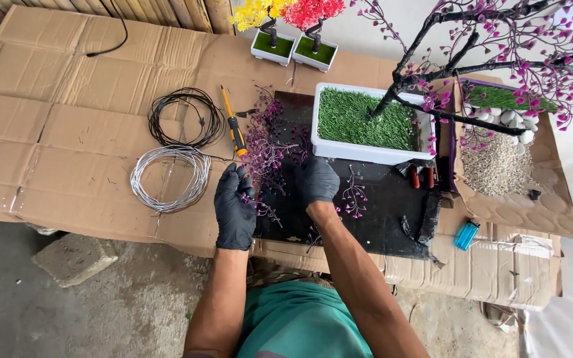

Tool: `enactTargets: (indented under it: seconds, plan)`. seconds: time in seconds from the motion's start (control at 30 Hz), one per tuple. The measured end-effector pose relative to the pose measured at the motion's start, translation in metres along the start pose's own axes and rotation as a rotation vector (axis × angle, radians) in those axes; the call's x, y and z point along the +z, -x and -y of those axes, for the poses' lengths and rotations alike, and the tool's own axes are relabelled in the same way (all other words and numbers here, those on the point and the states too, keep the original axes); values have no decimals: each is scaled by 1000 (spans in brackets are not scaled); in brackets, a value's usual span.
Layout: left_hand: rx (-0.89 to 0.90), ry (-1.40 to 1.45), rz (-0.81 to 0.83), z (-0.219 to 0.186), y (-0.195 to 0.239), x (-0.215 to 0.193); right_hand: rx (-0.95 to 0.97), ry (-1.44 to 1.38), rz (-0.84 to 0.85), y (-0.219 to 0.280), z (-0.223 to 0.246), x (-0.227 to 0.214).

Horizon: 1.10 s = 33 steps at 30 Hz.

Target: The person assembles a decorative bonsai tree by attaching purple artificial branches to a black trunk in a white rectangular pot. They repeatedly pick up branch pieces, position them on the tree, and secure them using wire and pliers. The workspace includes other finished bonsai trees and crafting materials.

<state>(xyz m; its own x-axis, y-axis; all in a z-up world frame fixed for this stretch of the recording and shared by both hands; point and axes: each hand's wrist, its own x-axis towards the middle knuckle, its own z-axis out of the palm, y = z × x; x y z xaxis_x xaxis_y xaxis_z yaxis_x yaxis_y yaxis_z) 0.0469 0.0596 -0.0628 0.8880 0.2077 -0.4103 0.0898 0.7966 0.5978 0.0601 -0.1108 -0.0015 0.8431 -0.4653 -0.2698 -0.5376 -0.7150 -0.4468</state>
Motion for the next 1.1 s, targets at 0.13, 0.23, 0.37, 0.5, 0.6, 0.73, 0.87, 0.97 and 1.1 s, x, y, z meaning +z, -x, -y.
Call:
enactTargets:
  seconds: [0.13,0.23,0.37,0.5,0.6,0.73,0.87,0.97,1.1]
  plan:
    - [-8,30,-8,-15,-4,-5,23,59,8,-12,-17,16]
    - [-2,18,-3,-22,-6,-12,54,68,73,7,-25,5]
    - [-59,88,19,-15,1,-2,143,-273,109,34,-60,-15]
    - [-181,134,63,8,14,24,252,-673,105,57,-103,-13]
    - [-174,54,155,38,22,42,171,-1066,120,68,-119,-27]
    - [-96,-75,196,65,16,56,185,-1176,87,78,-134,-37]
    - [173,-823,220,57,30,68,187,-1191,48,88,-130,-48]
    - [588,-1178,332,57,26,51,191,-1217,32,91,-136,-46]
    - [1126,-1325,441,15,63,75,199,-1249,38,100,-123,-61]
